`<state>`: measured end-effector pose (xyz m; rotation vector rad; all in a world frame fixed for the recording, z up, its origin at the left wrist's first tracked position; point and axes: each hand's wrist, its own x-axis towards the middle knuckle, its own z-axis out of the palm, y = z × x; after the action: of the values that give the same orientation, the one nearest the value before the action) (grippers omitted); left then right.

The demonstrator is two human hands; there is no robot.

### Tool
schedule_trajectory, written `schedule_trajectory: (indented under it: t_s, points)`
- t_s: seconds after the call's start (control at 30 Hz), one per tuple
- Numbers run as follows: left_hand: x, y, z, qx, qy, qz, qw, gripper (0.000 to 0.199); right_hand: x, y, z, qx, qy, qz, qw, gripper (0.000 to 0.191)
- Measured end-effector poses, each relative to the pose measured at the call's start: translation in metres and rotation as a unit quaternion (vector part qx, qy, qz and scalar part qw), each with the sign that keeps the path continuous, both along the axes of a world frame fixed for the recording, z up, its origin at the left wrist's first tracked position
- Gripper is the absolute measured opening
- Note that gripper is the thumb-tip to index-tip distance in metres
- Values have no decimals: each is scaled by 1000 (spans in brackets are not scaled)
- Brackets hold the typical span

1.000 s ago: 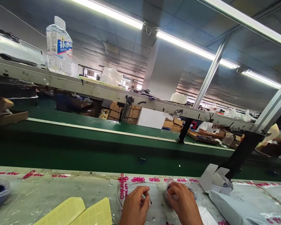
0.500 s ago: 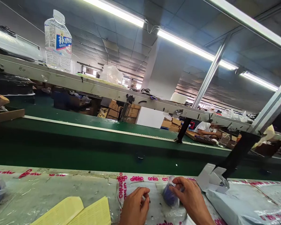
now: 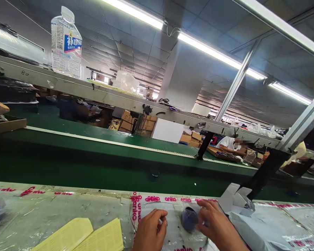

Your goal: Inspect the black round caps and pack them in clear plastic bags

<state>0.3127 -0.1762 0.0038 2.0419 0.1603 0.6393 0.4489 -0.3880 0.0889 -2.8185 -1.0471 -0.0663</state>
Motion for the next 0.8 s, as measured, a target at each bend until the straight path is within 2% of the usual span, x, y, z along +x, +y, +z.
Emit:
schedule_trajectory:
  t_s: [0.1, 0.2, 0.23, 0.33, 0.37, 0.4, 0.47, 0.5, 0.63, 0.8]
  points:
    - [0, 1, 1, -2, 1, 3, 1000, 26, 5, -9, 8, 35, 2, -13, 999, 5]
    - [0, 1, 2, -5, 2, 6, 1000, 26, 3, -7, 6, 78, 0, -43, 996, 19]
    - [0, 1, 3, -6, 2, 7, 1000, 26, 0, -3, 3, 93, -6, -48, 994, 28]
    - [-1, 1, 2, -7, 3, 10, 1000, 26, -7, 17, -13, 110, -29, -50, 992, 75]
    - [-1, 1, 2, -6, 3, 9, 1000, 26, -7, 23, -18, 106, -32, -51, 993, 78]
    - [-1, 1, 2, -5, 3, 9, 1000, 27, -7, 28, -23, 103, -32, -54, 993, 68]
    - [0, 2, 1, -2, 4, 8, 1000, 27, -1, 33, -30, 112, -15, -56, 992, 35]
    - [0, 2, 0, 0, 4, 7, 1000, 27, 4, 34, -32, 121, -2, -54, 991, 27]
    - [1, 2, -2, 4, 1, 2, 1000, 27, 28, 29, -31, 166, 47, -59, 983, 26]
    - [1, 1, -3, 2, -5, 1, 1000, 27, 46, 22, -14, 207, 60, -94, 972, 35]
